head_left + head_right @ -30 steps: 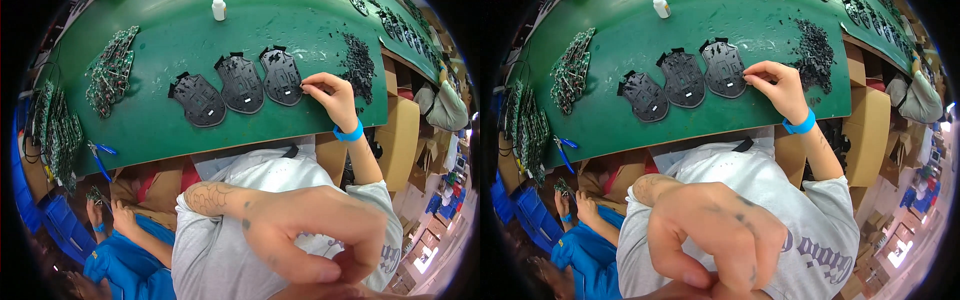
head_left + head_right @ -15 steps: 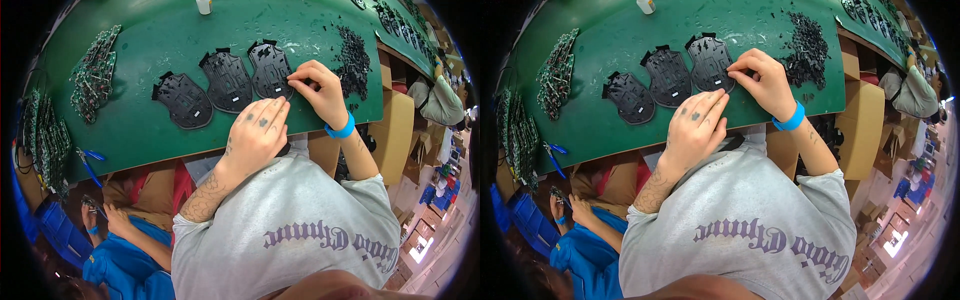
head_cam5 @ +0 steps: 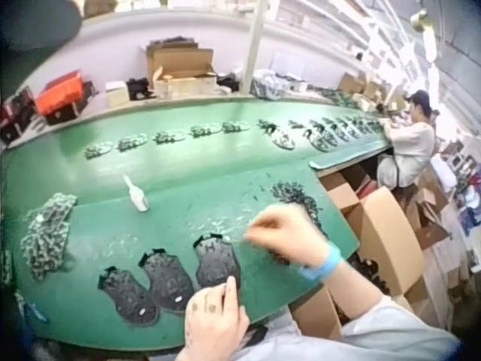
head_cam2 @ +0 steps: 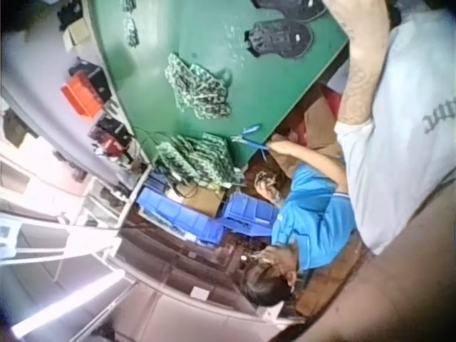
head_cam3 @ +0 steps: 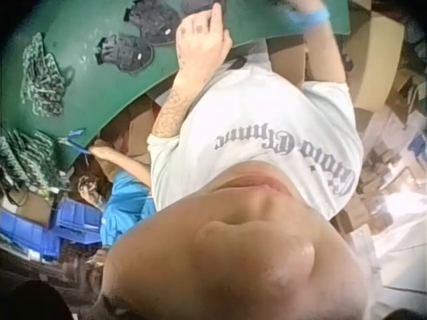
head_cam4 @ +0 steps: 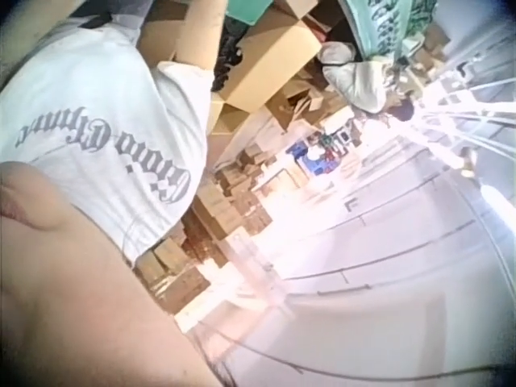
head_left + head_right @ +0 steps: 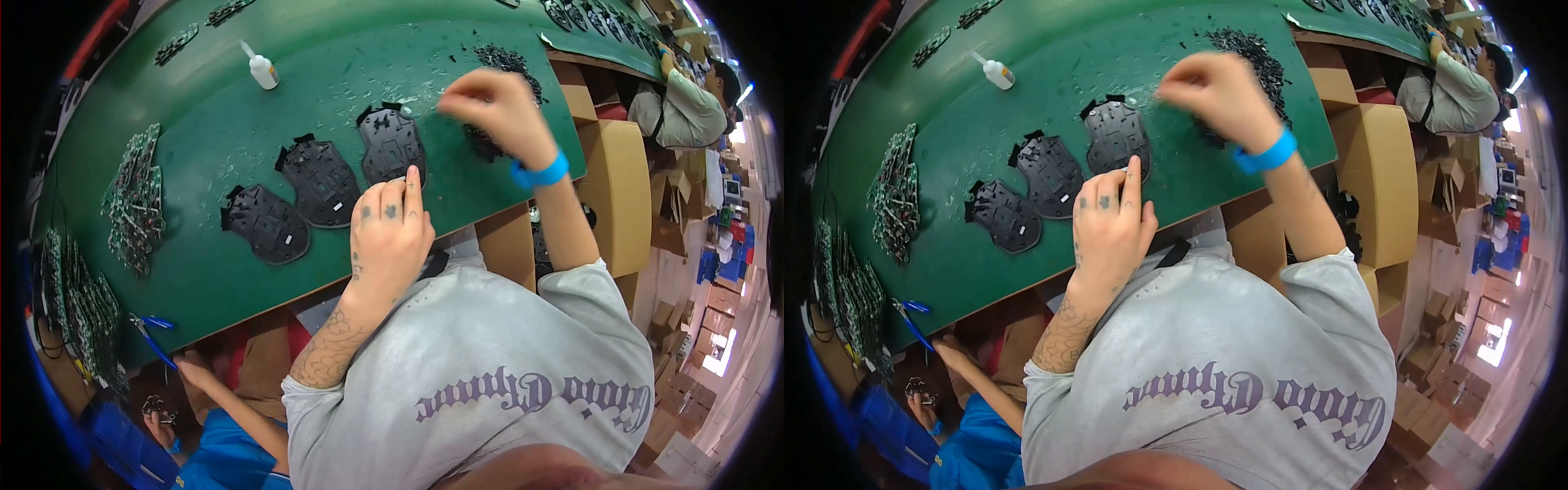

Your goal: The person assembles computer mouse components by applying glue from a bottle to the mouse base units, then attaching plastic mouse shells to them by hand.

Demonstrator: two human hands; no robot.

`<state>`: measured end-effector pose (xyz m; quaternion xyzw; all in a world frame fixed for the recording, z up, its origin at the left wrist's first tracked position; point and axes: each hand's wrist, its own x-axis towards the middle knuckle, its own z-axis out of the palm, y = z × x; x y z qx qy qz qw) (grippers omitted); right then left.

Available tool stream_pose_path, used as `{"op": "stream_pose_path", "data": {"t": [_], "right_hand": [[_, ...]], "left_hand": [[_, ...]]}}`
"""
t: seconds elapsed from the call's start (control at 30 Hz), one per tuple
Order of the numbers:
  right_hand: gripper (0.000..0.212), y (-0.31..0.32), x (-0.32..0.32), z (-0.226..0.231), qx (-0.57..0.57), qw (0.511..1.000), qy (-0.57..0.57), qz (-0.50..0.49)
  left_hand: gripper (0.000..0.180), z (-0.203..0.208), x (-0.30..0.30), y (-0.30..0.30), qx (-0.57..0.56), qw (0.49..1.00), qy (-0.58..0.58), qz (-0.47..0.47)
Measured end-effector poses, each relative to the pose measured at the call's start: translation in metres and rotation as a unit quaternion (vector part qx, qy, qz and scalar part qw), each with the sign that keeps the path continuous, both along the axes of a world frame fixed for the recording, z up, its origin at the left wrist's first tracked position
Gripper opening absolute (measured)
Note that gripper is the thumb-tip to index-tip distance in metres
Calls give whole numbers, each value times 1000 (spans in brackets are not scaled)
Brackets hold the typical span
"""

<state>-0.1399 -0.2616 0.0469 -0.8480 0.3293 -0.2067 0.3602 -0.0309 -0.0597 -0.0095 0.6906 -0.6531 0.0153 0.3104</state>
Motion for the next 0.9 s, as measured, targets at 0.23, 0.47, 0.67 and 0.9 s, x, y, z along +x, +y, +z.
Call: {"op": "stream_pose_path", "data": {"t": [0.23, 0.47, 0.67, 0.9], "right_hand": [[11, -101, -52, -9, -197, 979, 53, 22], [10, -102, -42, -14, -324, 927, 116, 153], [8, -85, -37, 7, -333, 934, 79, 103], [13, 56, 25, -10, 160, 974, -142, 73]], "left_hand": [[53, -3, -9, -6, 14, 996, -87, 20], [51, 2, -12, -2, 32, 995, -85, 40], [51, 12, -7, 11, -11, 999, 16, 27], [52, 1, 13, 53, -33, 992, 61, 105]]}}
